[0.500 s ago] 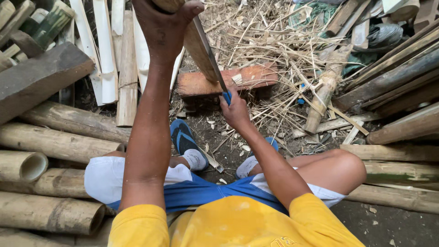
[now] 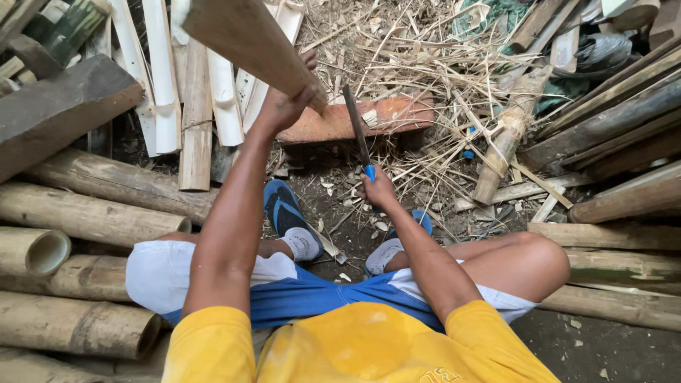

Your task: The person sits on the ground and uses a machete to split bamboo poles into smaller strips. They repeatedly position the bamboo on a brick and strike it with the machete to separate the pieces.

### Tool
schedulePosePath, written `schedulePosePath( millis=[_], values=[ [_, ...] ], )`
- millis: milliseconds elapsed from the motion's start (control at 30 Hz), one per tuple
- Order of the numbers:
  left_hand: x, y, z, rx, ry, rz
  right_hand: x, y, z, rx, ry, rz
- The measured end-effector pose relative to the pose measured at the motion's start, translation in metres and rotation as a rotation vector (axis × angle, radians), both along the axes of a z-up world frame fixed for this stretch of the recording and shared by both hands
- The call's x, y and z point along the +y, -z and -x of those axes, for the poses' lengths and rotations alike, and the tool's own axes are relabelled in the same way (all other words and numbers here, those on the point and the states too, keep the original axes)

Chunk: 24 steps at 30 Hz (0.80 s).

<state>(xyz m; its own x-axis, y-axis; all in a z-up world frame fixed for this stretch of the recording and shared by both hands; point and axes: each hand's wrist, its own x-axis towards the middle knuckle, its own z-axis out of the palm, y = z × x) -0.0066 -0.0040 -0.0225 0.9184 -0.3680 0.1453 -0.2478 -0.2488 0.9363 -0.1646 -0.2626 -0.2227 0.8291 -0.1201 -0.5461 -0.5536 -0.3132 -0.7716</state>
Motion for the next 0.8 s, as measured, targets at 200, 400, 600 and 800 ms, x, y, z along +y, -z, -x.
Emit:
schedulePosePath(
  millis=[200, 400, 600, 800],
  values=[
    [-0.020, 0.041, 0.011, -0.063, -0.388, 0.300, -0.012, 0.002, -0.003, -0.083, -0.167, 0.416],
    [-0.028, 0.086, 0.023, -0.083, -0.511, 0.227, 0.011, -0.034, -0.005, -0.158, -0.145, 0.430],
    [-0.042, 0.122, 0.020, -0.006, -0.510, 0.510, 0.031, -0.171, -0.061, -0.543, -0.163, 0.026],
    [-0.048, 0.129, 0.024, -0.042, -0.516, 0.620, 0.041, -0.140, -0.095, -1.001, -0.057, 0.237]
  ],
)
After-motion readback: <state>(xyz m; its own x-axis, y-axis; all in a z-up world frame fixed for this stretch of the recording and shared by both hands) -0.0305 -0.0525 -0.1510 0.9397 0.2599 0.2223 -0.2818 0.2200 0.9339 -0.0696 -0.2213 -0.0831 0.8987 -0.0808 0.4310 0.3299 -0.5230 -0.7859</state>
